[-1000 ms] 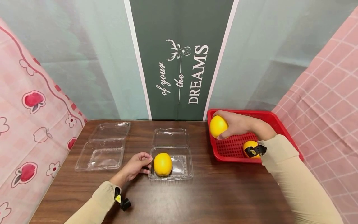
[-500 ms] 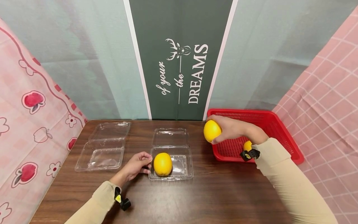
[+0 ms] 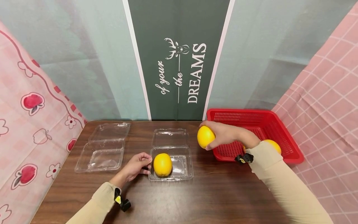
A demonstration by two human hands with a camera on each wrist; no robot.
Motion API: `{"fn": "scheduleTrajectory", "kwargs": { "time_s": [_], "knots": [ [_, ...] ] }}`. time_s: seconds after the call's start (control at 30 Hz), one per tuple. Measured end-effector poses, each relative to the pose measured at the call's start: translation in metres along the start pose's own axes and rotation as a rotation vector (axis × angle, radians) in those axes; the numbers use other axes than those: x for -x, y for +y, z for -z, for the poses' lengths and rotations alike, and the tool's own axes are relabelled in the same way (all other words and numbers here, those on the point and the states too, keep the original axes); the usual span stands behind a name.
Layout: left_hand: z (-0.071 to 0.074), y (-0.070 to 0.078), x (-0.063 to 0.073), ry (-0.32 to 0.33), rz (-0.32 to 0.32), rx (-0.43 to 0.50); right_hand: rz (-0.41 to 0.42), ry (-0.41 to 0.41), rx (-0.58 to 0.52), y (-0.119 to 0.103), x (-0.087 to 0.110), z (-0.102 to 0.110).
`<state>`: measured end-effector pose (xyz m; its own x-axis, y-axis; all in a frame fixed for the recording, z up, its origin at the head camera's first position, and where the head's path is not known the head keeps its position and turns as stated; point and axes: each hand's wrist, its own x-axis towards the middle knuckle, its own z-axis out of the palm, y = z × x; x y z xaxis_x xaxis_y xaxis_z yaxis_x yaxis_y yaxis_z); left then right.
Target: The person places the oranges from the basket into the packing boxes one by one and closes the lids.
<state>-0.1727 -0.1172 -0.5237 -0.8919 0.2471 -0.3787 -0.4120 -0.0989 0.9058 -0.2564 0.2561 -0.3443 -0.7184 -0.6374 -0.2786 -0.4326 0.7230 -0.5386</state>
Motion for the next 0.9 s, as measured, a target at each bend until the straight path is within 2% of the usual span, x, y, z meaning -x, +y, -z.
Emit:
{"fn": "scheduleTrajectory", "kwargs": {
  "time_s": [0.53,0.9],
  "knots": [
    [0.001,0.001,0.001,-0.008,0.003,-0.002,0.037,-0.063,0.002,-0.010,-0.015,-0.033],
    [-0.001,0.002,0.001,-0.004,0.003,0.015,0.080,-0.090,-0.015,-0.021,-0.021,-0.046]
  ]
}}
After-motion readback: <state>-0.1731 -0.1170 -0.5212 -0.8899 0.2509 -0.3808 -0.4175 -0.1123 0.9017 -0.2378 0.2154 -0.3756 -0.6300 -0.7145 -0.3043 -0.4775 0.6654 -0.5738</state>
